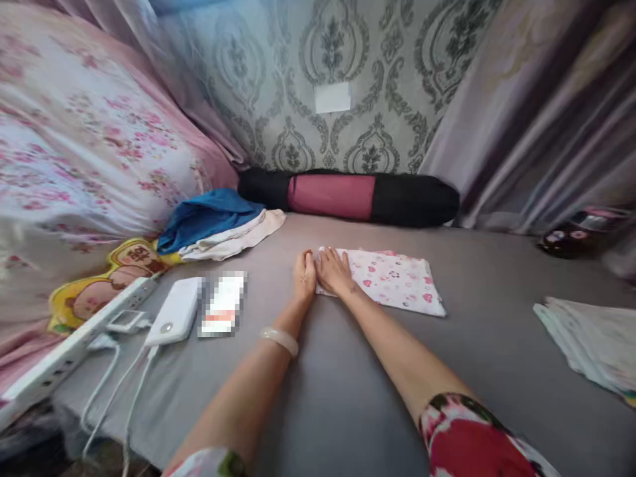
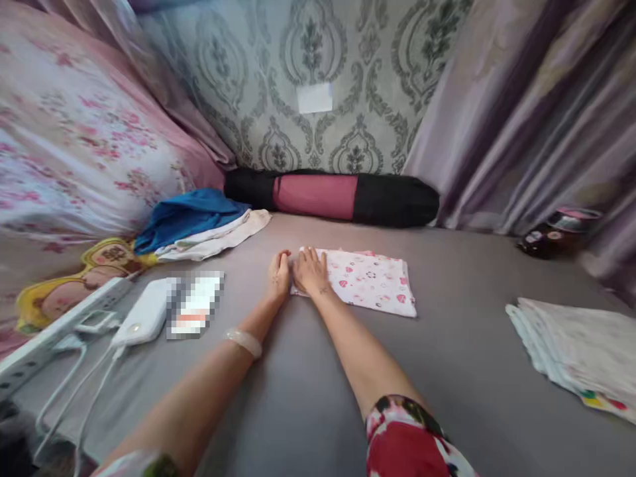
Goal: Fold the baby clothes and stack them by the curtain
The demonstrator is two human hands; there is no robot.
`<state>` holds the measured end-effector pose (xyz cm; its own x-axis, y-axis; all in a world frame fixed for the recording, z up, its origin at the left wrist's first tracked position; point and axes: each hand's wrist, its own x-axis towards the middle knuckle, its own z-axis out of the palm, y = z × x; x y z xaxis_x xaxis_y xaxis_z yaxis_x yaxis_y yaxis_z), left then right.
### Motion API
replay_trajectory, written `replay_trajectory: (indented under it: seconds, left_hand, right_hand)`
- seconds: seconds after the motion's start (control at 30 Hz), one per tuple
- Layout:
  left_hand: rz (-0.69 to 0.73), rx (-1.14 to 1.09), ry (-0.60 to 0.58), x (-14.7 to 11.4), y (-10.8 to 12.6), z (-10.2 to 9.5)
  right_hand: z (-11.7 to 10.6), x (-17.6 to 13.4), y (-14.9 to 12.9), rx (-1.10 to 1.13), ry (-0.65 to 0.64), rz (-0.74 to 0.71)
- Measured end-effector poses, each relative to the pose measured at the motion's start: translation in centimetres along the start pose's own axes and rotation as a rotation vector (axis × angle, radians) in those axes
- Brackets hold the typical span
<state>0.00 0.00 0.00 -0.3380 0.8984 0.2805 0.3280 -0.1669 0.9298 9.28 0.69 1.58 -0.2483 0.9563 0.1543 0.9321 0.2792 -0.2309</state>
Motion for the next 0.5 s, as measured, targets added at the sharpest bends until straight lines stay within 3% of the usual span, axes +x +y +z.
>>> replay_trajectory:
  seconds: [0.2, 0.5]
  left_hand:
    - [0.003, -0.002, -0.009, 0.2, -0.5, 0.2]
    - [0.010, 0.065, -0.049, 0.2, -0.6, 0.3]
  right_hand:
    - [-0.2, -2.4, -0.9, -0.035, -0.002, -0.028]
    - [-0.1, -2.3, -0.6, 0.035, -0.031, -0.017]
